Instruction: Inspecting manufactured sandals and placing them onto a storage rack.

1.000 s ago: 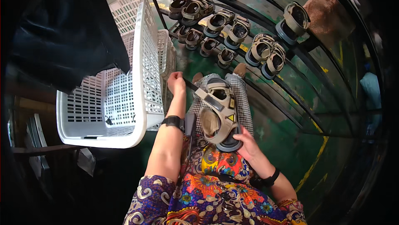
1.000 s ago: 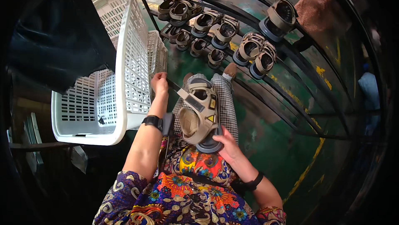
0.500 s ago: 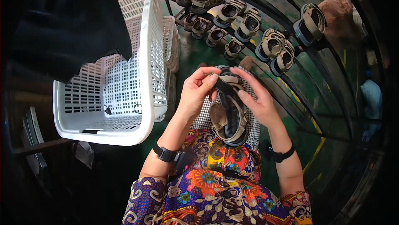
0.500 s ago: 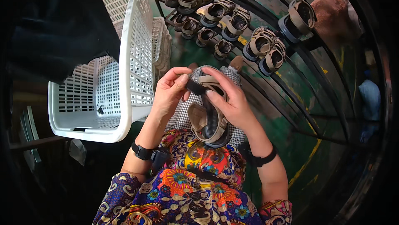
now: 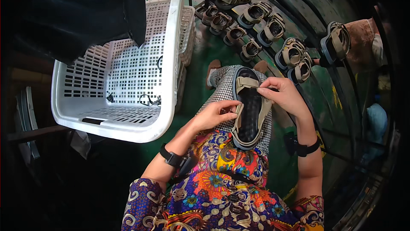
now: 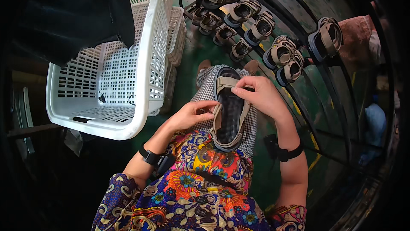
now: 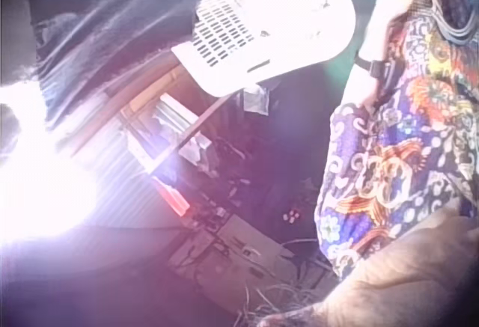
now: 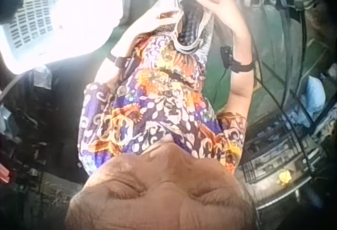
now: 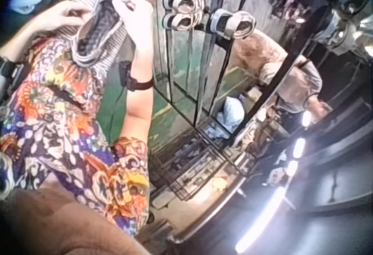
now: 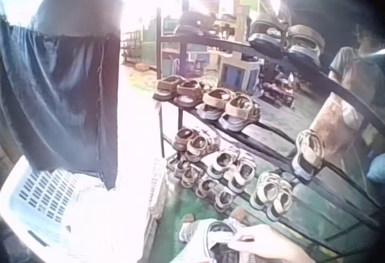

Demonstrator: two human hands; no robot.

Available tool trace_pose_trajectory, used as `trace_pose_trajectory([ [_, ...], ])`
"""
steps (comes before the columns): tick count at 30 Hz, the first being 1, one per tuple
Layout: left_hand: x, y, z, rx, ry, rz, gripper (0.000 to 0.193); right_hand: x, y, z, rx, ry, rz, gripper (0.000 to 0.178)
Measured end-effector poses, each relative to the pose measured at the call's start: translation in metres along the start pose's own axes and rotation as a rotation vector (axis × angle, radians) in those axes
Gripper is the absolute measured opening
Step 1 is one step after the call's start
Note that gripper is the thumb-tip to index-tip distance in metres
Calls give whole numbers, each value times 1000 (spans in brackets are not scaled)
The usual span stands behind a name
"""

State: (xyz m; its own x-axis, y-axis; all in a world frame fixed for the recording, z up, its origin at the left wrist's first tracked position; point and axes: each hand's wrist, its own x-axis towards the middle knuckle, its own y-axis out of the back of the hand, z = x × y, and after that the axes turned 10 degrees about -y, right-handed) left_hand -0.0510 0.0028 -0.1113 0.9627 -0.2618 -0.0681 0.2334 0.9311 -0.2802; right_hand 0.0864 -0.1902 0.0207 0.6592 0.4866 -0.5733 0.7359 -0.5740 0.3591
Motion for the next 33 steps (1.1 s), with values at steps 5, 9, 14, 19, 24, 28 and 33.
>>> trace_pose_trajectory([
  [5, 18, -15, 11, 359, -144, -21, 34, -4, 4, 7, -188, -64, 48, 23],
  [9, 25, -28, 11, 558, -291, -28, 33, -2, 0, 24, -188, -94, -26, 20],
  [14, 26, -29, 8, 570, -351, -43, 37, -4, -11, 50, -102, -230, -160, 20],
  [19, 19, -21, 10, 340, -201, -72, 28, -7, -19, 68, 175, -338, -154, 22],
  [24, 18, -21, 11, 294, -159, -60, 29, -10, -18, 72, 180, -260, -128, 22],
  [28, 19, -26, 10, 434, -261, -49, 28, -11, -20, 71, -28, -196, -78, 24],
  [33, 19, -30, 10, 466, -313, -20, 31, -9, -26, 73, -220, -198, -103, 28],
])
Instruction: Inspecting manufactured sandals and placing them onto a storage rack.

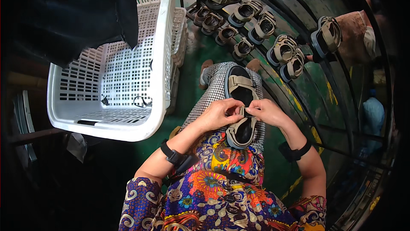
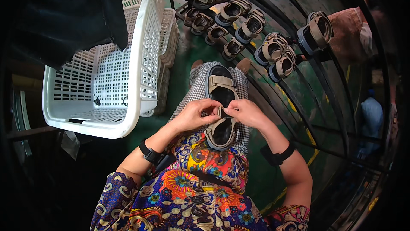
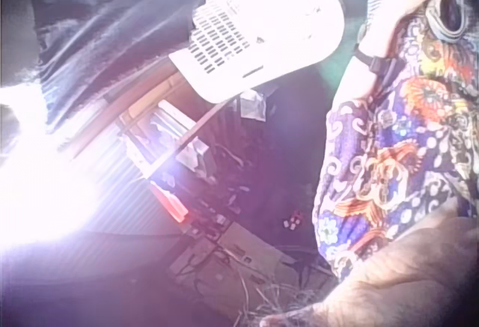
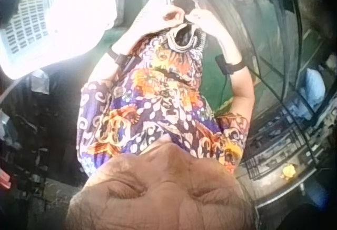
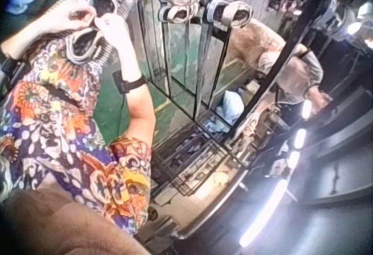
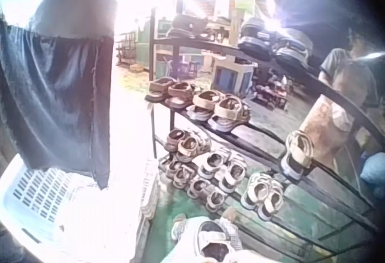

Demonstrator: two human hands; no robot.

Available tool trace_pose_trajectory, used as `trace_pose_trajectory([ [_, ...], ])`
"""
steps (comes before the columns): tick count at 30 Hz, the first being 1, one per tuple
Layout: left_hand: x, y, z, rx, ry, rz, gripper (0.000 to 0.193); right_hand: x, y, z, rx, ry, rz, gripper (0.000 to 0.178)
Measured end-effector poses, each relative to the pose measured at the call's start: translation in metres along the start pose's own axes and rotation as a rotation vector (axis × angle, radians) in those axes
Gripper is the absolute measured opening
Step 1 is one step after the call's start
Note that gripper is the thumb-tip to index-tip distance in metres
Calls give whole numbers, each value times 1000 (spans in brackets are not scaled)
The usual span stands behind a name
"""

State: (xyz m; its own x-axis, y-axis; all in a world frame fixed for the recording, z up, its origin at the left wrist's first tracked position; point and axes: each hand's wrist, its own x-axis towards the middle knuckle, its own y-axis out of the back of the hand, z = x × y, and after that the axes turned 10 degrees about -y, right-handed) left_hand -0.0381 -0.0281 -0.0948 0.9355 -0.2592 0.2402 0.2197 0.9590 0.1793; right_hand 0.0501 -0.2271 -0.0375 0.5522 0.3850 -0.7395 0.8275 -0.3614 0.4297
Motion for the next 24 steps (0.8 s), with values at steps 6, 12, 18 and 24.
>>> trace_pose_trajectory([
  [6, 1, -5, 3, 125, -40, 18, 32, -2, -13, 5, -150, 108, 183, 27],
  [12, 2, -12, 12, -42, 163, 35, 29, -12, -26, 8, -43, 134, 245, 23],
  [18, 11, -14, 17, -433, 284, 74, 38, -19, -22, 7, -126, 230, 375, 41],
  [24, 14, -15, 27, -161, 284, 78, 48, -18, -25, 0, -251, 419, 463, 39],
])
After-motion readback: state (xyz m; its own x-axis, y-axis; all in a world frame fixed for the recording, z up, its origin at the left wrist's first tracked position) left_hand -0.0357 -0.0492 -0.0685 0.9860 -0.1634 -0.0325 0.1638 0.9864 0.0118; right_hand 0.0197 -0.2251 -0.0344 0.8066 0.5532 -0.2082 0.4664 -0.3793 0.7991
